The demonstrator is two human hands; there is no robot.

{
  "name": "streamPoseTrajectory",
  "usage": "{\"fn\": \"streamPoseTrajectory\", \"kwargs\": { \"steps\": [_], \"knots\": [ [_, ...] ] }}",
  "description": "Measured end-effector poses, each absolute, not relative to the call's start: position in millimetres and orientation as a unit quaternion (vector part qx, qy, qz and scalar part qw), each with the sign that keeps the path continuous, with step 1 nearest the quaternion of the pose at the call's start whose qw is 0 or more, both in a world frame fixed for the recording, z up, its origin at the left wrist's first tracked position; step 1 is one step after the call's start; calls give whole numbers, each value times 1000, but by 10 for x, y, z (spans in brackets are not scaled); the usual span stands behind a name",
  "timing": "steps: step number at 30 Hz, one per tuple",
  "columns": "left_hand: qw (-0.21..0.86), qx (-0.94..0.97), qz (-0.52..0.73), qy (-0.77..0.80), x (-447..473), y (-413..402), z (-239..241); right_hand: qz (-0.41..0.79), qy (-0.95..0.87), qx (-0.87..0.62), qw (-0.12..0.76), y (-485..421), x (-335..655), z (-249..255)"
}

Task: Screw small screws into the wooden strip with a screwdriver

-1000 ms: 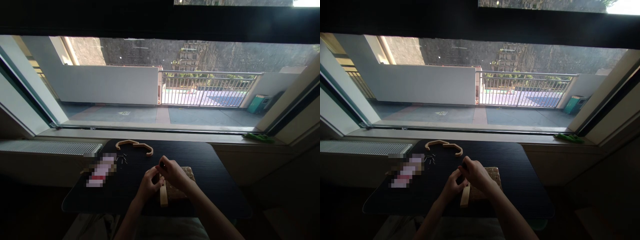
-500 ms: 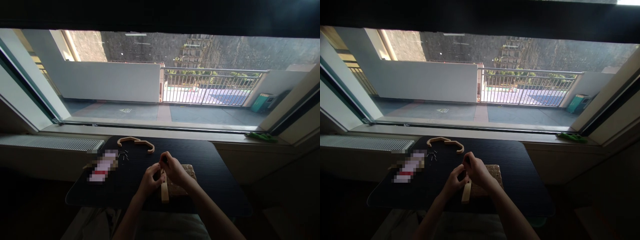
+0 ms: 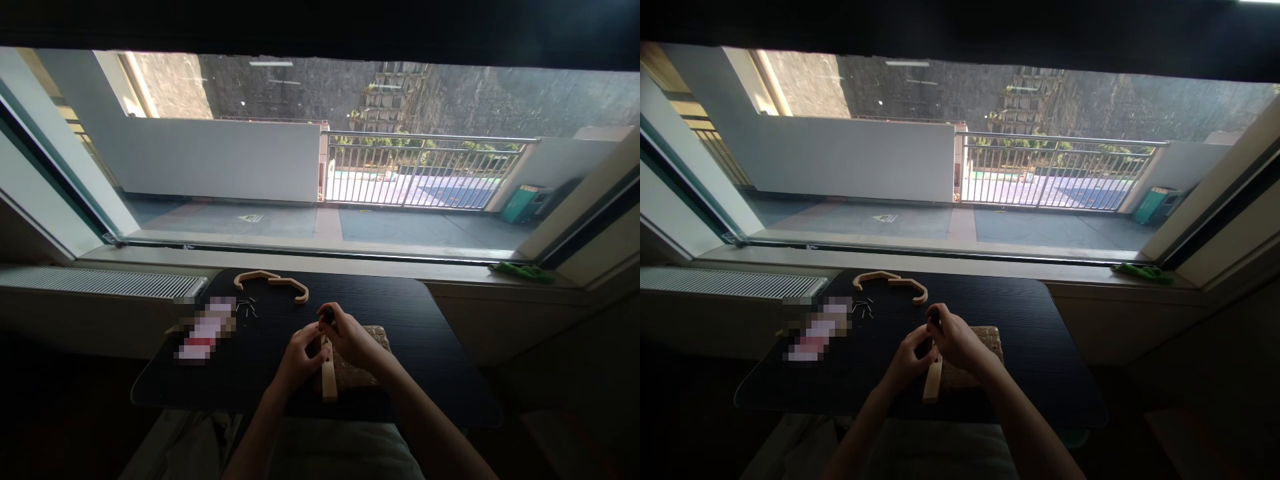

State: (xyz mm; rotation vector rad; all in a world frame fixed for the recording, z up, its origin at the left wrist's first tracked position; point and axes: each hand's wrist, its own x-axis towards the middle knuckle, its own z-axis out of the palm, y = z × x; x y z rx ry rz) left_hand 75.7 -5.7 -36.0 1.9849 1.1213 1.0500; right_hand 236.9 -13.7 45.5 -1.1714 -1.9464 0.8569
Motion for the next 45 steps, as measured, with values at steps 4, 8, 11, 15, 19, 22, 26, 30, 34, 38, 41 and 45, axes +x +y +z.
{"fn": "streamPoseTrajectory", "kwargs": {
  "steps": [4, 8, 11, 15, 19, 22, 26, 30, 34, 38, 41, 45],
  "knots": [
    [308, 754, 396, 424, 760, -56, -363, 336, -746, -451, 355, -129, 2372, 442],
    [312, 756, 397, 418, 760, -61, -339, 316, -752, -464, 346, -119, 2359, 432],
    [318, 754, 393, 420, 757, -67, -323, 303, -753, -467, 351, -121, 2353, 408],
    [317, 754, 391, 422, 754, -63, -335, 285, -755, -469, 359, -123, 2362, 378],
    [310, 755, 390, 427, 754, -56, -348, 266, -752, -485, 359, -95, 2370, 385],
    [309, 758, 384, 428, 755, -56, -346, 255, -744, -502, 359, -67, 2364, 408],
    [305, 756, 397, 421, 756, -51, -372, 252, -755, -498, 343, -61, 2374, 462],
    [301, 755, 403, 421, 756, -46, -408, 237, -775, -495, 313, -58, 2412, 512],
    [312, 755, 396, 420, 752, -56, -382, 193, -798, -500, 277, -40, 2421, 551],
    [317, 752, 398, 419, 752, -65, -343, 136, -837, -479, 227, -65, 2415, 669],
    [320, 752, 393, 421, 758, -63, -347, 102, -853, -473, 195, -96, 2425, 793],
    [324, 749, 396, 420, 764, -62, -358, 98, -858, -471, 180, -107, 2434, 890]
  ]
}}
